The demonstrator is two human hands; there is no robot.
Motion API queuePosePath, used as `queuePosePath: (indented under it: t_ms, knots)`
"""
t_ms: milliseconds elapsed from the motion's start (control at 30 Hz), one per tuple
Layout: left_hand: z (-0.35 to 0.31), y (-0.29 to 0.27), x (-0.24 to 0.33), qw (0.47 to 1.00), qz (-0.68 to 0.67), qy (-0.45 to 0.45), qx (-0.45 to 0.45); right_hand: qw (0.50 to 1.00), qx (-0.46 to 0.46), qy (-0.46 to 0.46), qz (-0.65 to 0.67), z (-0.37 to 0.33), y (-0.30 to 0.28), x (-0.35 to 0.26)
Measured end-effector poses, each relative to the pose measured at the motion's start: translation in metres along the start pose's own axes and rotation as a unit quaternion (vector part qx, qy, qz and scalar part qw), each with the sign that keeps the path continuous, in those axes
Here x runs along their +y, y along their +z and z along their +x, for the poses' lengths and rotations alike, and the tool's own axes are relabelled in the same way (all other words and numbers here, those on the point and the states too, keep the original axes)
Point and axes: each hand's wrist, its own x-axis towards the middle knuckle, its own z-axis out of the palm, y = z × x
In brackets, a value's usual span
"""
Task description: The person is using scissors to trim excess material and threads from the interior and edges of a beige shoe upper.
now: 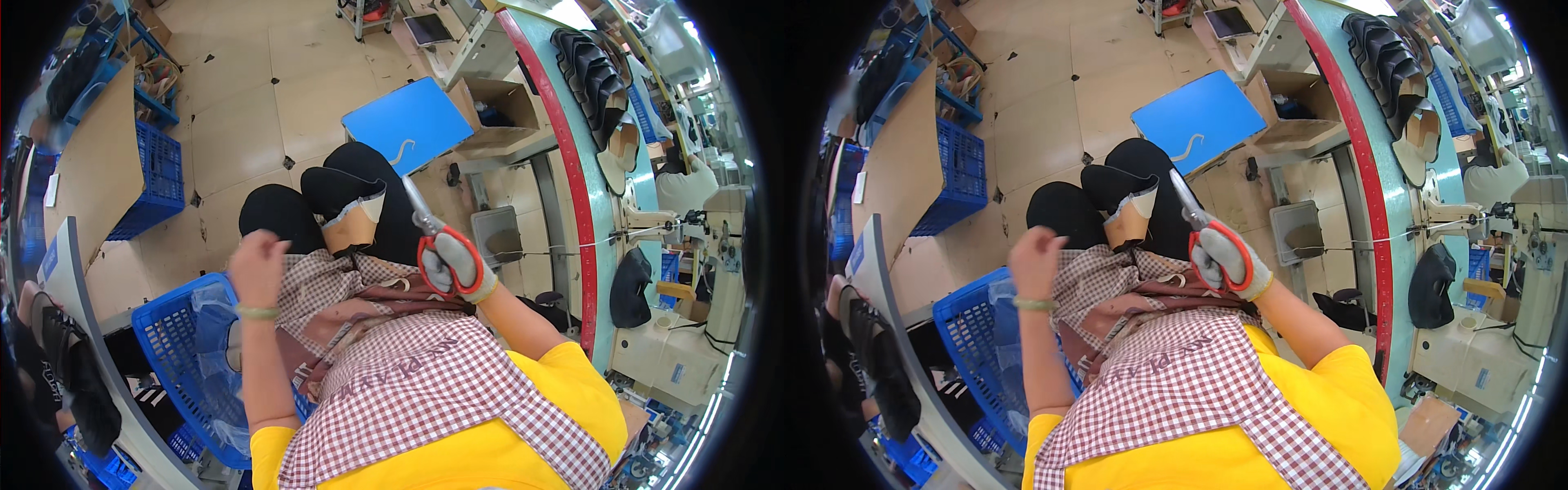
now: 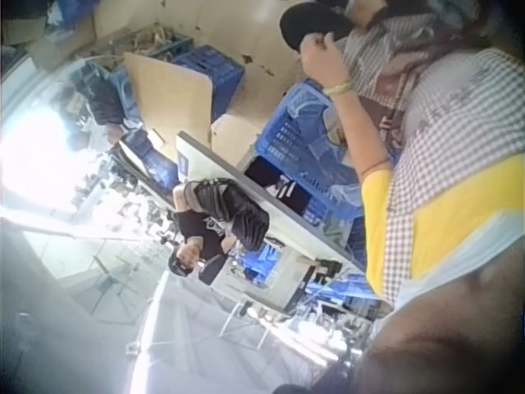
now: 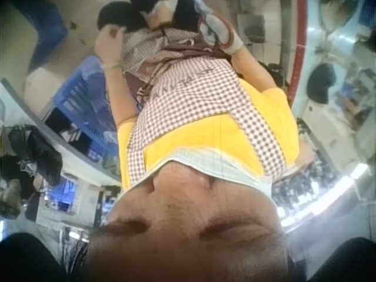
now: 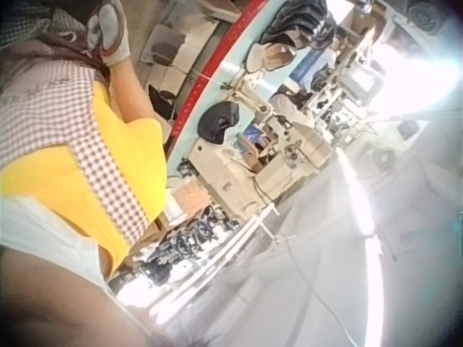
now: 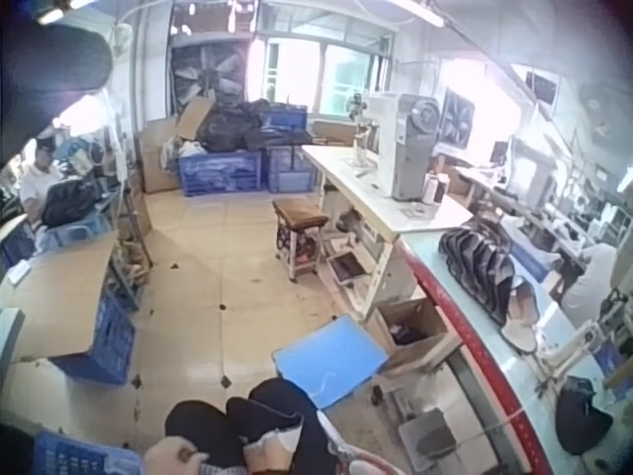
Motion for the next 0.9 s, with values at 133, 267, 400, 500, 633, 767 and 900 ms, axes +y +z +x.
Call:
queuePosePath:
  t_ms: [133,267,400,500,633,767,900]
  knots:
    - [0.026,0.064,0.023,0.965,-0.082,0.201,-0.148,0.998,0.01,-0.068,-0.008,0.006,-0.013,-0.008]
    - [0.052,0.089,0.015,0.93,-0.094,0.187,-0.3,0.995,0.011,-0.084,-0.046,0.02,-0.012,-0.014]
    - [0.051,0.069,0.036,0.894,-0.259,0.175,-0.322,0.987,0.107,-0.086,-0.079,0.041,-0.016,-0.022]
    - [0.043,0.029,0.073,0.783,-0.497,0.081,-0.366,0.987,0.128,-0.091,-0.027,0.062,-0.018,-0.019]
    - [0.002,0.015,0.106,0.497,-0.827,-0.019,-0.262,0.977,-0.15,-0.09,0.119,0.114,0.011,0.006]
    - [0.001,0.036,0.069,0.498,-0.763,0.107,-0.398,0.964,-0.146,-0.222,0.028,0.07,0.064,-0.031]
    - [-0.007,-0.015,0.113,0.71,-0.688,0.025,-0.15,0.954,-0.207,-0.19,0.108,0.067,0.035,-0.061]
